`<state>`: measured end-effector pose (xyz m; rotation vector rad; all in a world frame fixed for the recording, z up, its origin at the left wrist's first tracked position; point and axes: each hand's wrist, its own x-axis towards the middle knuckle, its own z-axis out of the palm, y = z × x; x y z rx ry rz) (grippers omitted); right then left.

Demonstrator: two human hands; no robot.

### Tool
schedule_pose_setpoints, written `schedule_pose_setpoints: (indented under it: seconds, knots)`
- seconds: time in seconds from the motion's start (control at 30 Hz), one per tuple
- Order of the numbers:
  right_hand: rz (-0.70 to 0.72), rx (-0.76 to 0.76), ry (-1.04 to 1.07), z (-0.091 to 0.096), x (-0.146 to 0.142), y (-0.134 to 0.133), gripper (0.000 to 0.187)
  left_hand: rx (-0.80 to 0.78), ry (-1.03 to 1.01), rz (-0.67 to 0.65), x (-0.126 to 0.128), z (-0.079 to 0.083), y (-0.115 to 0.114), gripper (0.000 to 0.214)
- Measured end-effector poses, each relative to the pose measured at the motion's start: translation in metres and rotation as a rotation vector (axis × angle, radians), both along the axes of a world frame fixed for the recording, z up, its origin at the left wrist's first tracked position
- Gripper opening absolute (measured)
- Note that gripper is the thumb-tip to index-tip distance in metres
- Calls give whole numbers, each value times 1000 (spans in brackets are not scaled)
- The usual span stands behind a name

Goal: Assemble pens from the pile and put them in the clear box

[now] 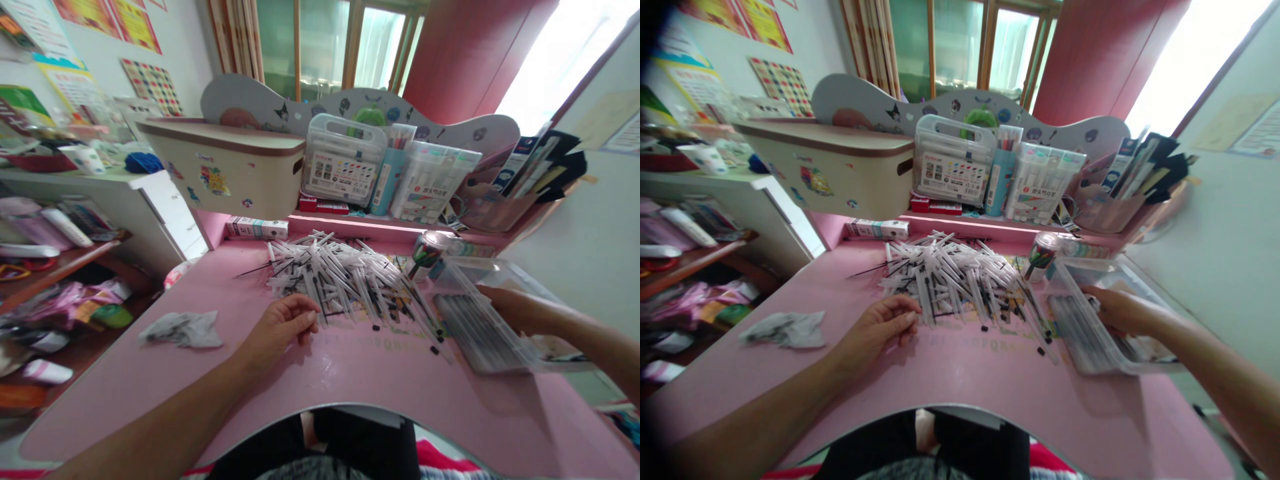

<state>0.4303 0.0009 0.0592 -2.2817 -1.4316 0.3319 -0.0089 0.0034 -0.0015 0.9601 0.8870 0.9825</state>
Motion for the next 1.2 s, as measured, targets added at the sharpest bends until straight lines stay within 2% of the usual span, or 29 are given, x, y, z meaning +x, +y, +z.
schedule_pose_setpoints:
  seconds: [0.07,0.1,0.2,0.3,0.33,0.4,0.47,0.5,0.57,0.67,0.8,1.03,1.13,1.2]
  knots:
    - [97,-152,-64,20,1,0,44,-3,-1,1,-1,-1,1,20]
    - [129,-169,-153,33,-2,0,49,-4,-3,3,-1,-1,1,20]
    - [165,-20,-445,70,-24,-5,48,-12,-17,17,0,0,1,18]
    - [322,83,-486,85,-72,-16,45,-25,-33,29,1,1,1,19]
    - [410,76,-466,84,-91,-18,43,-27,-30,28,1,2,0,19]
    - [582,28,-439,72,-126,-18,27,-30,-25,31,1,2,0,19]
    - [686,-142,-390,54,-152,-11,17,-29,-22,35,0,2,1,19]
    - [696,-206,-386,44,-162,-6,19,-27,-20,38,0,1,1,19]
    - [649,-274,-424,23,-173,5,22,-19,-10,44,0,1,2,19]
    - [534,-262,-468,-3,-179,17,23,-13,4,45,0,0,2,21]
    - [451,-268,-436,-23,-182,20,24,-18,13,28,2,0,3,23]
    - [381,-239,-335,-33,-183,22,20,-24,25,33,2,1,3,24]
    - [367,-166,-239,-30,-177,23,15,-17,26,24,1,2,2,22]
    - [401,-65,-144,-29,-178,20,15,-43,12,16,2,4,0,22]
